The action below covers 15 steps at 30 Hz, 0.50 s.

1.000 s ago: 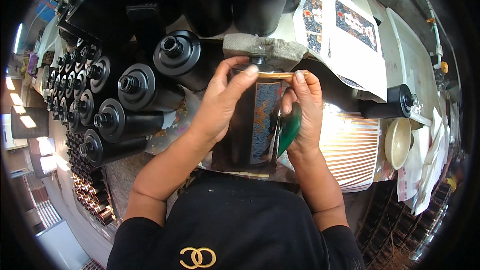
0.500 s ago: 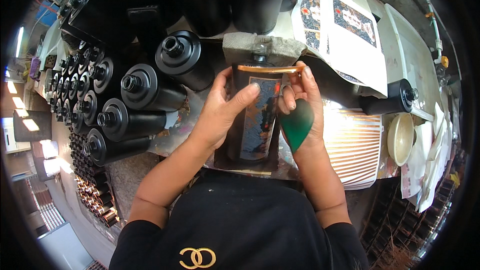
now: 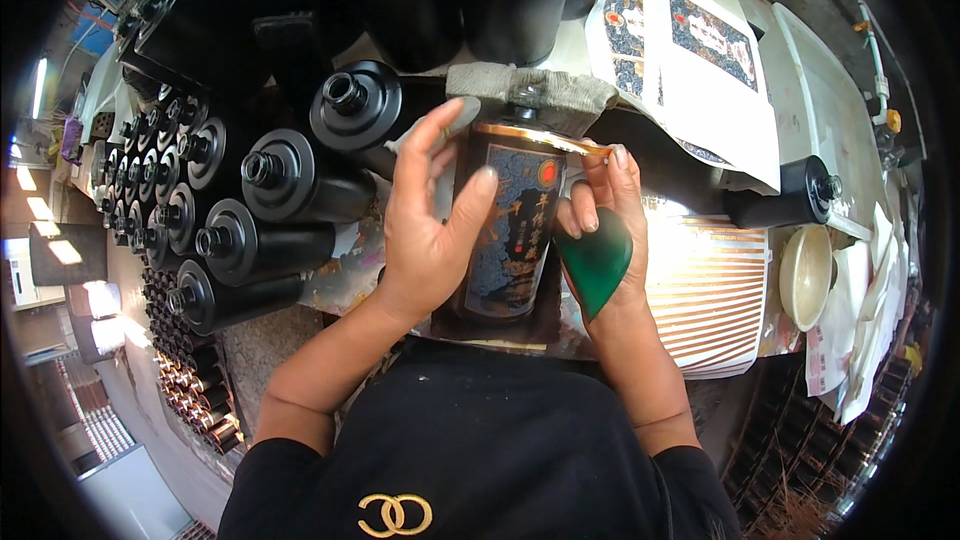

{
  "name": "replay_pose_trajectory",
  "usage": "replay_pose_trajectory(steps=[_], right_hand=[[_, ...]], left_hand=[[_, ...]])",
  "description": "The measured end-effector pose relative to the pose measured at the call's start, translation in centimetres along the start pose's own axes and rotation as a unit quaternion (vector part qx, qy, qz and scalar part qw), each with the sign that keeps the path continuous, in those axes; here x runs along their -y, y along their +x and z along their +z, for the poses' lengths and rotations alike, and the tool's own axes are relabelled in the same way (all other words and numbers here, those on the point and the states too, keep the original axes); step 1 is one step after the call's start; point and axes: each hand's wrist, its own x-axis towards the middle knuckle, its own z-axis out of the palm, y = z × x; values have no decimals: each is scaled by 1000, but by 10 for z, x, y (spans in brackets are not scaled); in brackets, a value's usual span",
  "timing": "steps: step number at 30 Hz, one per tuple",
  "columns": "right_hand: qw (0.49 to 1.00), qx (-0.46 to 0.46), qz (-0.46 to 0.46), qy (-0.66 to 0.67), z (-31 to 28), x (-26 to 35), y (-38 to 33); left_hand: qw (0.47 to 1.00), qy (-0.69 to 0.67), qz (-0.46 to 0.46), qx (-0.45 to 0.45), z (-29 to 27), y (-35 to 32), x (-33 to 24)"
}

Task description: The person applies labels to black cylindrical containers using a green plastic scraper to smooth the surface. They retrieve containers from a nearby rack, place them on a work surface, apply the label, and smooth it down before moving to the next container.

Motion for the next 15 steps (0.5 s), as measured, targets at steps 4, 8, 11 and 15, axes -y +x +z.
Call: replay_pose_trajectory(steps=[4,8,11,15], right_hand=[[1000,20,-19,-12,2,0,-3],[999,33,-28,-16,3,2,-2],[999,26,-34,-28,0,1,1],[1000,-1,-9,-21,-2,-2,4]], left_hand=[[937,-278,-210,-26,12,21,-10],[935,-275,-221,-25,15,26,-11],[935,-282,-214,-24,16,25,-10],[933,-283,-222,-25,17,25,-12]])
